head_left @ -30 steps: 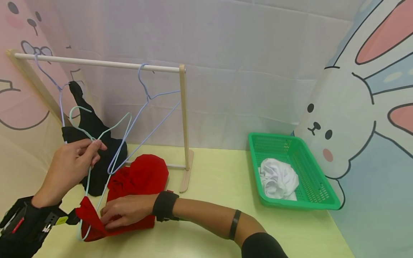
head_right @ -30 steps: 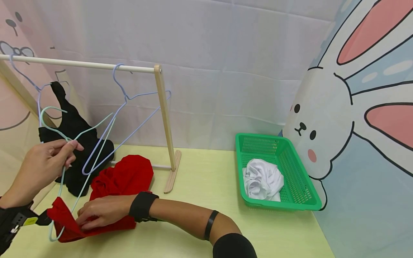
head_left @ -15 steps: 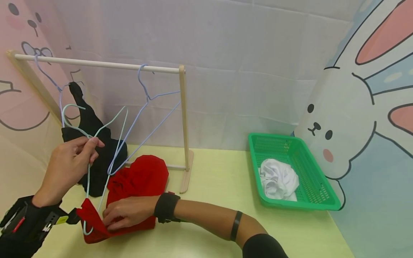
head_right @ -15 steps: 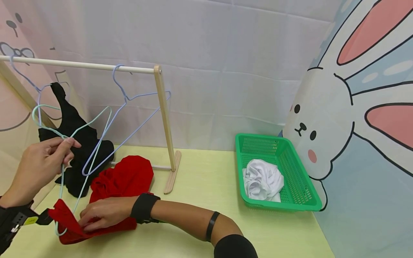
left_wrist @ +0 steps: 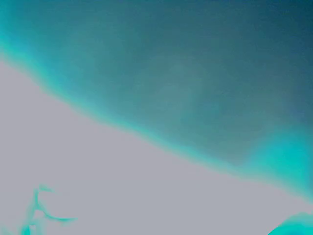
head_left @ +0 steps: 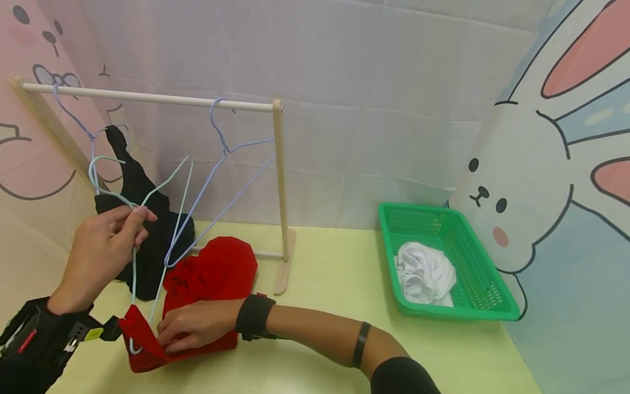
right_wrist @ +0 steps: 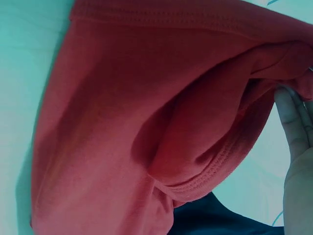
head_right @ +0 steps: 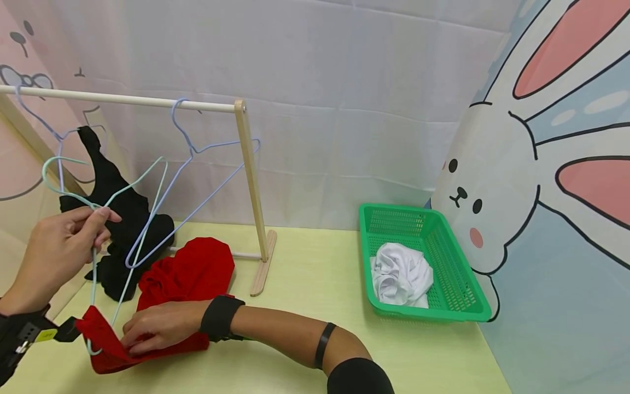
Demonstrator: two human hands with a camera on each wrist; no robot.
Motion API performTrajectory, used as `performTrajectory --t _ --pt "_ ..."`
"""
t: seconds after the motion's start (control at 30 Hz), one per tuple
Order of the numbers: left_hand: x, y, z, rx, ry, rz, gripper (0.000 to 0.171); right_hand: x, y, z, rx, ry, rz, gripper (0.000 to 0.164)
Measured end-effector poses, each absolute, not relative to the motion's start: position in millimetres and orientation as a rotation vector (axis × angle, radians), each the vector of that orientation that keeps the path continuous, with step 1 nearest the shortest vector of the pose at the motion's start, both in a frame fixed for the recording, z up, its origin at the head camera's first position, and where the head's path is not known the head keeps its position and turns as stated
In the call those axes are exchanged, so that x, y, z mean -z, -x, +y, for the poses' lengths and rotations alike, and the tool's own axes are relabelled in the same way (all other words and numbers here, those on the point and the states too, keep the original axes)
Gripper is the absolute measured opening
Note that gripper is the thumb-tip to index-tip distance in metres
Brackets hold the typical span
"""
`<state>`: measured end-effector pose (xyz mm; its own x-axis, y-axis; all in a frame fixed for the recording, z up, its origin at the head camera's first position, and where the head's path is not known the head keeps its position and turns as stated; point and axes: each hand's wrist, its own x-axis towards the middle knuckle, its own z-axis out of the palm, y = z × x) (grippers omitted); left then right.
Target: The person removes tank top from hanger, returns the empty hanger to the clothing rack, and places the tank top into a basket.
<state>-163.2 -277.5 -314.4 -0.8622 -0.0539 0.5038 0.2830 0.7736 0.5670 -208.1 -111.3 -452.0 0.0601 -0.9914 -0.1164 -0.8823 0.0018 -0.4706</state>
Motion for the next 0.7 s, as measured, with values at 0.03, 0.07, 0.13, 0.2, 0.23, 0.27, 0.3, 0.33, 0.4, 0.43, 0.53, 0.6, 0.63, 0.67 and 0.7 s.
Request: performTrajectory --t 0.03,0.07,0.13,0.2,0.23,0.27,0.3,0.33,0.4,0.43,0.53,0.6,0.63,0.67,0.7 --pt "314.6 163.5 -278.0 0.897 0.175 -2.465 0.033 451.9 208.3 -111.7 0.335 1.937 1.869 0.029" --pt "314.9 164.0 -278.7 0.896 0.181 -2.471 0.033 451.7 208.4 -112.0 0.320 1.957 1.870 0.029" --pt "315.5 165.3 -280.2 0.897 0.193 -2.489 0.033 450.7 208.2 -112.3 0.299 2.000 1.873 0.031" --pt "316.4 166.7 -281.4 0.892 0.206 -2.511 0.033 449.6 207.7 -112.4 0.269 2.036 1.889 0.032" --pt "316.9 167.4 -281.8 0.890 0.212 -2.522 0.033 449.0 207.3 -112.1 0.258 2.062 1.893 0.032" --pt "317.4 168.0 -282.1 0.887 0.216 -2.534 0.033 448.5 206.8 -111.8 0.249 2.085 1.898 0.033" --pt "317.9 168.5 -282.2 0.887 0.218 -2.545 0.034 448.2 206.3 -111.5 0.240 2.096 1.905 0.034" --pt "318.4 168.9 -282.1 0.889 0.219 -2.552 0.034 448.1 205.9 -111.3 0.229 2.108 1.910 0.034" --pt "319.3 169.3 -281.7 0.889 0.217 -2.563 0.035 448.0 204.7 -111.4 0.209 2.125 1.920 0.035" --pt "319.7 169.4 -281.4 0.886 0.215 -2.567 0.036 448.0 204.0 -111.4 0.198 2.134 1.925 0.035" --pt "320.7 169.8 -280.8 0.882 0.210 -2.576 0.037 447.9 201.9 -112.6 0.146 2.150 1.940 0.037" --pt "321.4 170.4 -280.5 0.881 0.210 -2.578 0.037 447.5 200.6 -113.7 0.096 2.163 1.948 0.037" --pt "321.6 170.8 -280.5 0.881 0.210 -2.578 0.037 447.2 200.1 -114.3 0.069 2.174 1.950 0.038" --pt "321.8 171.3 -280.5 0.881 0.212 -2.578 0.037 446.6 199.6 -114.9 0.042 2.186 1.950 0.039" --pt "321.9 171.7 -280.6 0.883 0.213 -2.578 0.038 445.9 199.1 -115.7 0.015 2.195 1.951 0.039"
